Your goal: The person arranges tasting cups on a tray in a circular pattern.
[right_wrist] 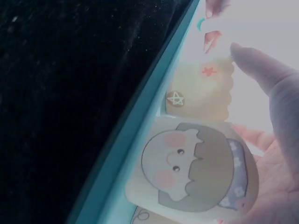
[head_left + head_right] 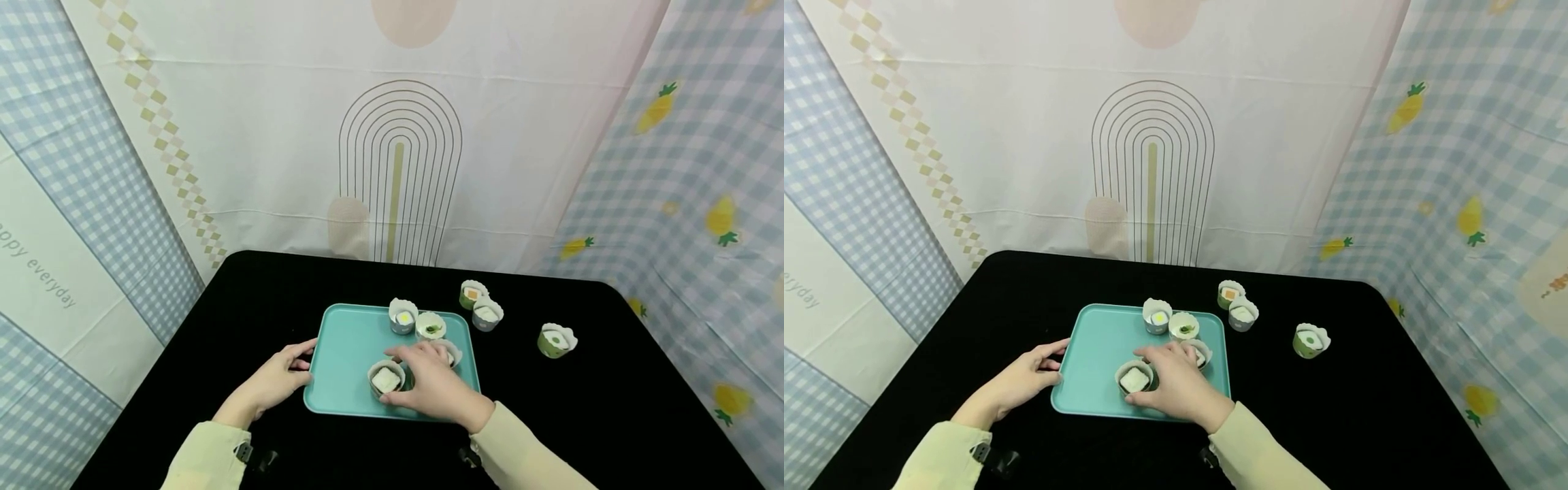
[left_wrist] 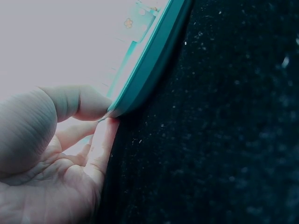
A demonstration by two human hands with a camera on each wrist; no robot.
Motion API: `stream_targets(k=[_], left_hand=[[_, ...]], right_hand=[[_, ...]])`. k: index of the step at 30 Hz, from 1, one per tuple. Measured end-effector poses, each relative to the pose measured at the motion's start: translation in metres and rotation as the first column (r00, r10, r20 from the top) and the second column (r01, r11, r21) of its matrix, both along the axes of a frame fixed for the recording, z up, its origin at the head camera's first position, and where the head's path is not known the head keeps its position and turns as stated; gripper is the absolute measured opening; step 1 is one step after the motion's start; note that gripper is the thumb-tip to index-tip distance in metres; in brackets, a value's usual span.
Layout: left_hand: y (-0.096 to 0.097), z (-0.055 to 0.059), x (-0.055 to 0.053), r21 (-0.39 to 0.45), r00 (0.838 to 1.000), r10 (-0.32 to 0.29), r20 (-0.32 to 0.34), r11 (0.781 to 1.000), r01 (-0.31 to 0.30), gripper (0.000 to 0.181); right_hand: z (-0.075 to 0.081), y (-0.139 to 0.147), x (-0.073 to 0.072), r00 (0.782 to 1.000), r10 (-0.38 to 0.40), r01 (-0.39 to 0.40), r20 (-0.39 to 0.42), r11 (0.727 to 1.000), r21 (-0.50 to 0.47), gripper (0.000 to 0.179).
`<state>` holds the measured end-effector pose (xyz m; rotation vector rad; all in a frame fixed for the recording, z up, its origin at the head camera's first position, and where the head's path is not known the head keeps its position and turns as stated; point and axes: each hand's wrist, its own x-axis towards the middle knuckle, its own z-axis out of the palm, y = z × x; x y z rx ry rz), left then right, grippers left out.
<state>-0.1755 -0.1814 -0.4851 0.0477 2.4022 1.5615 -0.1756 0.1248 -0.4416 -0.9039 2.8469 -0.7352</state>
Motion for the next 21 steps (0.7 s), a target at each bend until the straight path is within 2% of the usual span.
stream_targets(k=[4,11,21], left_hand=[[0.001,0.001,0.000,0.004,1.000,0.004,0.002,1.000,-0.004,0.067],[0.002,0.002,-0.001,0.002,1.000,-0.001,0.003,1.000,0.001,0.068],[0.002,0.000,0.000,-0.006,1.000,0.009,-0.003,1.000,-0.009,0.068]], right_hand=[[0.001,0.002,-0.001,1.000,0.014,-0.014,-0.011,1.000,0.004,0.059],[0.000,0.009,-0.001,0.999,-0.013,0.013,-0.034,1.000,-0.011,0.051],[-0.005,0.014,-0.001,0.999,-0.015,0.014,-0.034,0.999,-0.046,0.053]])
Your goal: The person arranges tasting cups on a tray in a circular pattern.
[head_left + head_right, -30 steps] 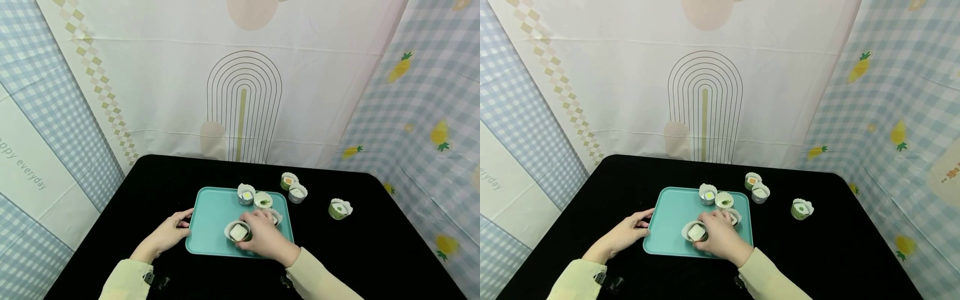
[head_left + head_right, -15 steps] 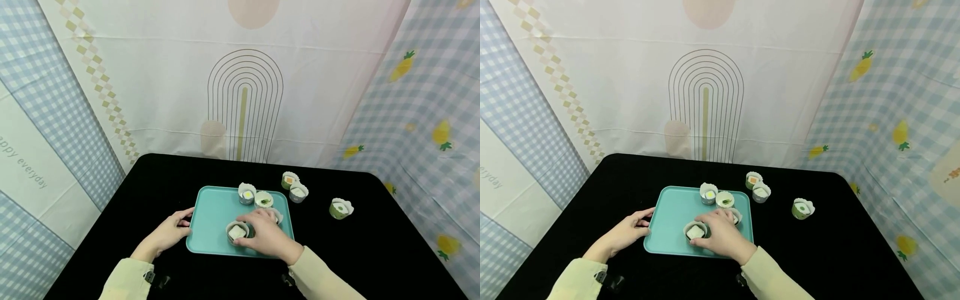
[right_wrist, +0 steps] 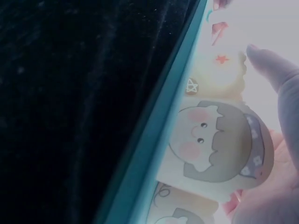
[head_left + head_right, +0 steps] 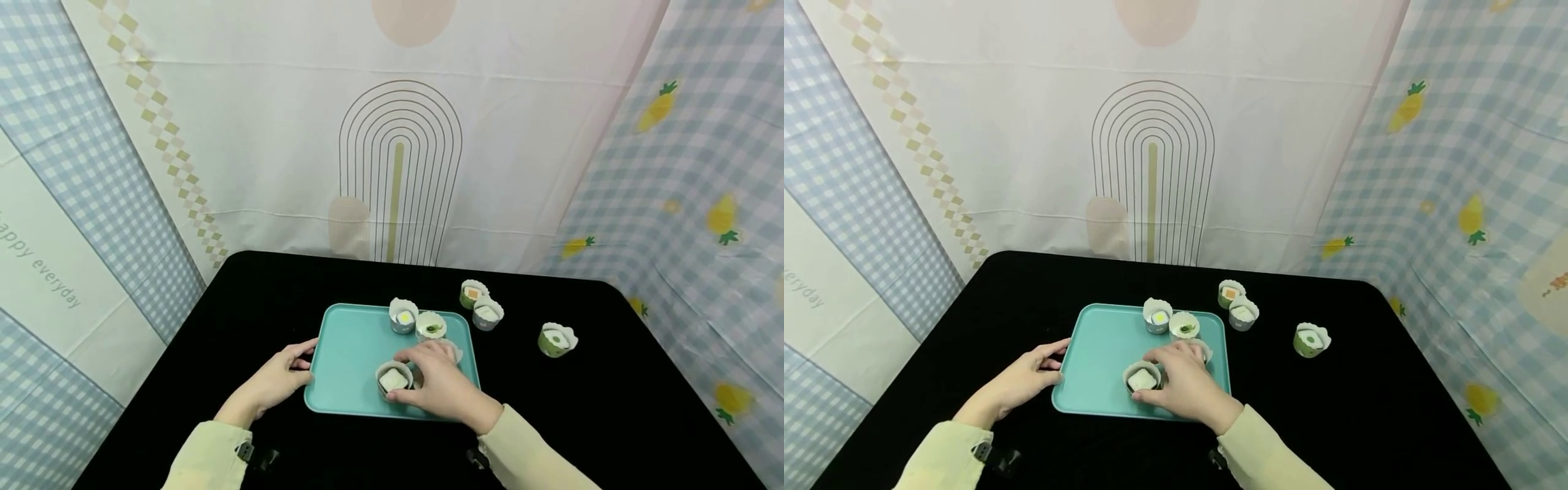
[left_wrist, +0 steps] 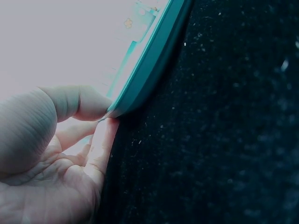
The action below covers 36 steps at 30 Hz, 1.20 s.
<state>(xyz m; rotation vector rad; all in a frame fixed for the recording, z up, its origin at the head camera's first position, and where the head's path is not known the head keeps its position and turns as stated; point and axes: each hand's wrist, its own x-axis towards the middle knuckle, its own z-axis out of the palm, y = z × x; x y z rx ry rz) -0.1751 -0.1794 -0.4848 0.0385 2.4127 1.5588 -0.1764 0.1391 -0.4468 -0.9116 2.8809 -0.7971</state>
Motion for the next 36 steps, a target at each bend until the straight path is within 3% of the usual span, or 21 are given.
stream_targets(k=[5,8,11,14,18,23,30,33,36], left_hand=[[0.000,-0.001,-0.001,0.002,1.000,-0.004,0.001,1.000,0.004,0.067],[0.000,-0.001,-0.001,0.005,1.000,-0.008,0.002,1.000,0.008,0.067],[0.001,-0.001,-0.001,0.007,1.000,-0.011,0.003,1.000,0.011,0.067],[0.001,0.000,0.000,0.008,1.000,-0.007,0.001,1.000,0.007,0.067],[0.000,0.000,0.000,0.006,1.000,-0.005,-0.006,1.000,0.005,0.067],[0.000,-0.001,0.001,0.006,1.000,-0.012,-0.007,1.000,0.012,0.067],[0.000,0.000,0.001,0.004,1.000,-0.013,-0.008,1.000,0.013,0.067],[0.000,0.000,0.000,0.002,1.000,-0.011,-0.007,1.000,0.011,0.067],[-0.001,0.000,0.000,0.004,1.000,-0.010,-0.004,1.000,0.010,0.067]], right_hand=[[-0.002,0.003,0.000,1.000,-0.002,0.002,-0.005,0.999,-0.035,0.057],[0.001,0.008,-0.001,1.000,-0.010,0.009,-0.010,0.994,-0.108,0.058],[0.007,0.018,-0.003,0.999,-0.046,0.045,0.003,0.980,-0.193,0.053],[0.012,0.037,-0.005,0.991,-0.131,0.133,0.026,0.964,-0.229,0.048],[0.012,0.068,-0.007,0.970,-0.238,0.241,0.041,0.941,-0.237,0.049],[0.006,0.109,-0.010,0.950,-0.312,0.299,-0.003,0.913,-0.279,0.048],[0.000,0.162,-0.014,0.883,-0.466,0.430,-0.058,0.851,-0.300,0.054],[0.000,0.181,-0.015,0.855,-0.517,0.487,-0.036,0.825,-0.288,0.060],[0.001,0.196,-0.016,0.850,-0.527,0.510,0.019,0.811,-0.287,0.065]])
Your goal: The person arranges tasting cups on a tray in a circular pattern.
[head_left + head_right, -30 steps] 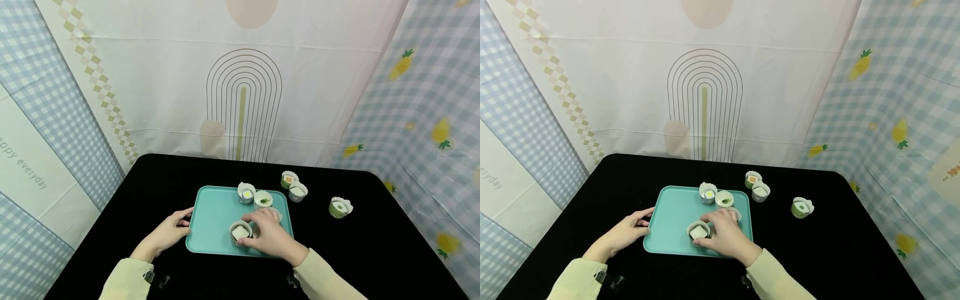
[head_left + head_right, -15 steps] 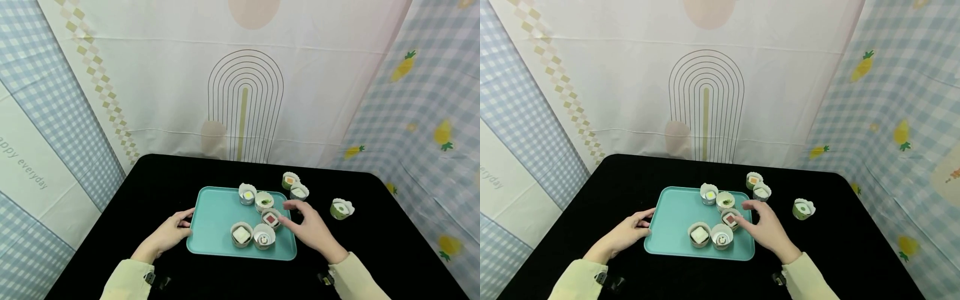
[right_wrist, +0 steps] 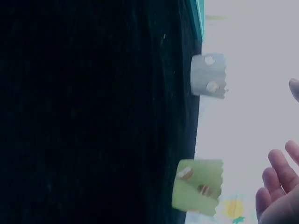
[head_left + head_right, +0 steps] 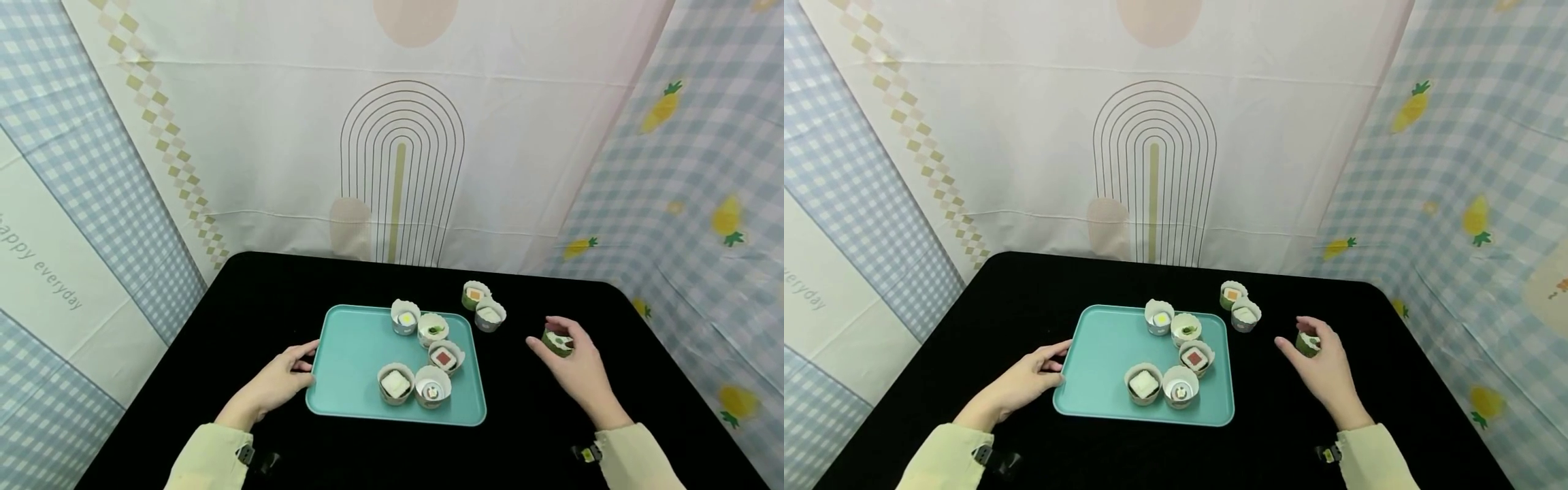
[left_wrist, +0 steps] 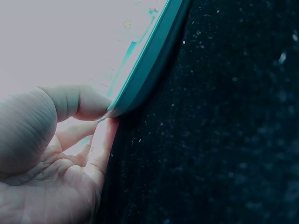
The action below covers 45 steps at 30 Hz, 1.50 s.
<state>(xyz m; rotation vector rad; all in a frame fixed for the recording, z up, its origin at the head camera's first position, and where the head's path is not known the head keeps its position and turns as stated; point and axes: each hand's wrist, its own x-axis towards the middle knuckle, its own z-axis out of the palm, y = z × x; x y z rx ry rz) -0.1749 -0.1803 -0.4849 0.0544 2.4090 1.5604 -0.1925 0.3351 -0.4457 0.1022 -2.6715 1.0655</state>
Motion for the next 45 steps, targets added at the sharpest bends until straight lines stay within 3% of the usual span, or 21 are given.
stream_targets(k=[8,12,14,17,22,30,37,45], left_hand=[[0.000,-0.001,0.000,-0.001,1.000,0.004,-0.004,1.000,-0.004,0.068],[0.000,-0.002,-0.001,0.001,1.000,0.008,0.000,1.000,-0.008,0.068],[0.001,-0.002,-0.001,0.004,1.000,0.009,0.002,1.000,-0.009,0.068],[0.001,-0.002,-0.001,0.008,1.000,0.007,0.009,1.000,-0.007,0.067],[0.003,-0.001,-0.002,0.011,1.000,0.001,0.020,1.000,-0.001,0.067],[0.000,0.001,-0.001,0.005,1.000,0.001,0.016,1.000,-0.001,0.067],[-0.002,0.000,-0.002,0.007,1.000,-0.002,0.015,1.000,0.002,0.067],[-0.002,-0.001,-0.002,-0.004,1.000,-0.011,0.010,1.000,0.011,0.067]], right_hand=[[-0.002,0.030,-0.007,0.996,-0.070,0.073,0.057,0.995,-0.067,0.079],[-0.007,0.041,-0.014,0.981,-0.060,0.088,0.183,0.986,-0.145,0.089],[-0.009,0.048,-0.018,0.959,-0.008,0.067,0.282,0.977,-0.201,0.093],[-0.015,0.057,-0.022,0.901,0.102,0.024,0.421,0.959,-0.282,0.095],[-0.024,0.066,-0.023,0.852,0.205,-0.015,0.482,0.929,-0.369,0.087],[-0.028,0.066,-0.019,0.851,0.242,-0.042,0.466,0.916,-0.399,0.083],[-0.028,0.066,-0.019,0.833,0.282,-0.017,0.476,0.873,-0.488,0.083],[-0.031,0.066,-0.016,0.860,0.239,-0.042,0.451,0.914,-0.404,0.083]])
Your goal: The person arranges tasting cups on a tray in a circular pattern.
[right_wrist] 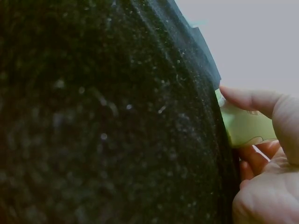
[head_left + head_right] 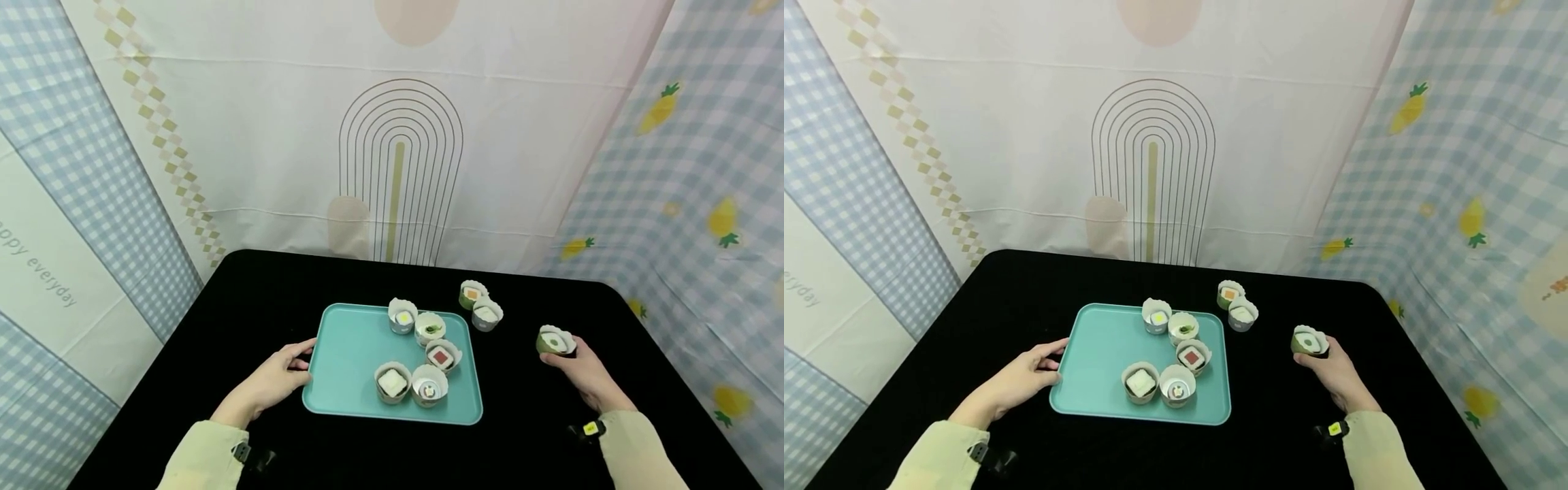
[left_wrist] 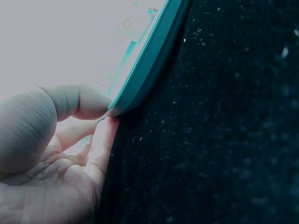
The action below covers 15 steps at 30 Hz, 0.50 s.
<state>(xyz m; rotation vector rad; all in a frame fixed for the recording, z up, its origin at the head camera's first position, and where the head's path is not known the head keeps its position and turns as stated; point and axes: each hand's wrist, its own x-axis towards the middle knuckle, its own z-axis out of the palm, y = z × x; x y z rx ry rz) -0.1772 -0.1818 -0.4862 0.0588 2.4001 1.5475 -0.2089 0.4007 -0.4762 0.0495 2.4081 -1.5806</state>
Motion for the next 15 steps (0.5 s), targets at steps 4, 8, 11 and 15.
stream_targets(k=[4,8,11,15], left_hand=[[0.0004,-0.0002,0.0001,-0.004,1.000,0.001,-0.005,1.000,-0.001,0.067],[0.0007,0.0003,0.0011,-0.002,1.000,0.000,-0.007,1.000,0.000,0.067],[0.0006,0.0011,0.0018,-0.005,1.000,0.001,-0.007,1.000,-0.001,0.067],[0.0013,0.0025,0.0009,0.001,1.000,0.004,-0.003,1.000,-0.004,0.067]], right_hand=[[0.0004,-0.0018,0.0005,1.000,-0.004,0.004,-0.014,1.000,-0.003,0.080],[0.0017,-0.0022,0.0016,1.000,-0.004,0.004,-0.013,1.000,-0.022,0.079],[0.0021,-0.0016,0.0021,1.000,0.003,-0.004,-0.009,0.999,-0.045,0.077],[0.0029,0.0001,0.0022,1.000,0.020,-0.019,0.007,0.998,-0.060,0.077]])
